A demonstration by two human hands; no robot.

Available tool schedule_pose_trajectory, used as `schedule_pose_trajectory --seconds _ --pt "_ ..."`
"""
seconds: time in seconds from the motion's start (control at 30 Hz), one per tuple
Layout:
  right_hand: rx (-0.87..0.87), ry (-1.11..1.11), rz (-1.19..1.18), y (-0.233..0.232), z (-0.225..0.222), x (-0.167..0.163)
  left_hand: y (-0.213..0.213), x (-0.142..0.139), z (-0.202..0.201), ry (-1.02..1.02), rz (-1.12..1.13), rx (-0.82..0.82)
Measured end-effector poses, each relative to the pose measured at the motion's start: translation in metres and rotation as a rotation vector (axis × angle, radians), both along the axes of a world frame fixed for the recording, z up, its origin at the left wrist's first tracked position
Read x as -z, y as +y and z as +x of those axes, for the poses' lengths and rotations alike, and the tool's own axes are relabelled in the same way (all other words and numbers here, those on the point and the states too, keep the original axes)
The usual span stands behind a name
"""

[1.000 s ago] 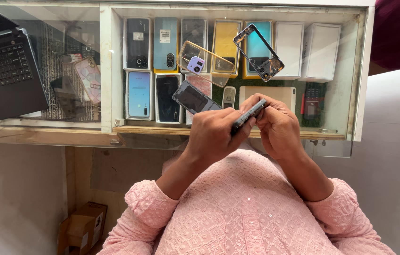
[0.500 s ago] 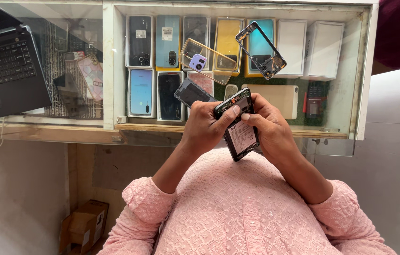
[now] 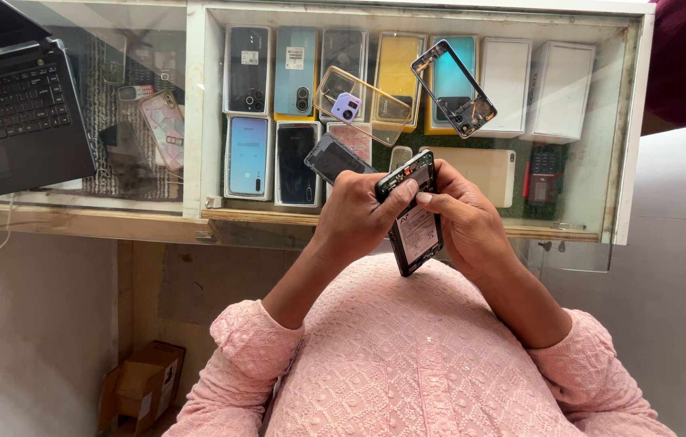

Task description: The person disassembles a smartphone, removes the motherboard, and places it on the counter. They then pick up a purple phone case and use a metal tool to scrape adhesive residue from the case's interior.

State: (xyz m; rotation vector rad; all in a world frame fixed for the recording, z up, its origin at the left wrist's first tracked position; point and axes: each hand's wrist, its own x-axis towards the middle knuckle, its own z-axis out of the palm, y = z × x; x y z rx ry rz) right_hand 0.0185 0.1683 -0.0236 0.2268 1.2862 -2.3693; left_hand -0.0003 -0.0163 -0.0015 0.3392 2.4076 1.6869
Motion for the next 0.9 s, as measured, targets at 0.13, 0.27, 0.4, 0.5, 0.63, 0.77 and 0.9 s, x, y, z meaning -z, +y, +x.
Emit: schedule_pose_trajectory --seconds 0.13,0.27,0.4,0.5,0.63,0.77,0.9 --pt "-0.002 -0.011 -0.002 0.002 0.0 -0.001 0.002 -0.004 0.0 0.041 0.039 0.008" --pt "-0.025 -0.011 0.027 0.007 -0.002 -0.001 0.003 -0.007 0.0 0.078 0.056 0.038" --pt "0.053 -0.016 0.017 0.007 -0.004 0.008 0.007 -0.007 0.002 0.181 -0.074 0.093" --pt "0.116 -0.026 0.016 0.003 -0.008 0.017 0.01 -0.006 0.0 0.323 -0.092 0.107" --pt "0.091 -0.004 -0.037 0.004 -0.01 0.017 0.01 -0.005 -0.002 0.28 -0.083 0.082" --pt "0.047 -0.047 -0.021 0.007 -0.008 0.004 0.004 -0.002 -0.006 0.094 0.005 0.041" --pt "0.011 0.019 0.131 -0.001 -0.002 -0.006 -0.003 0.004 -0.012 -0.107 0.031 0.007"
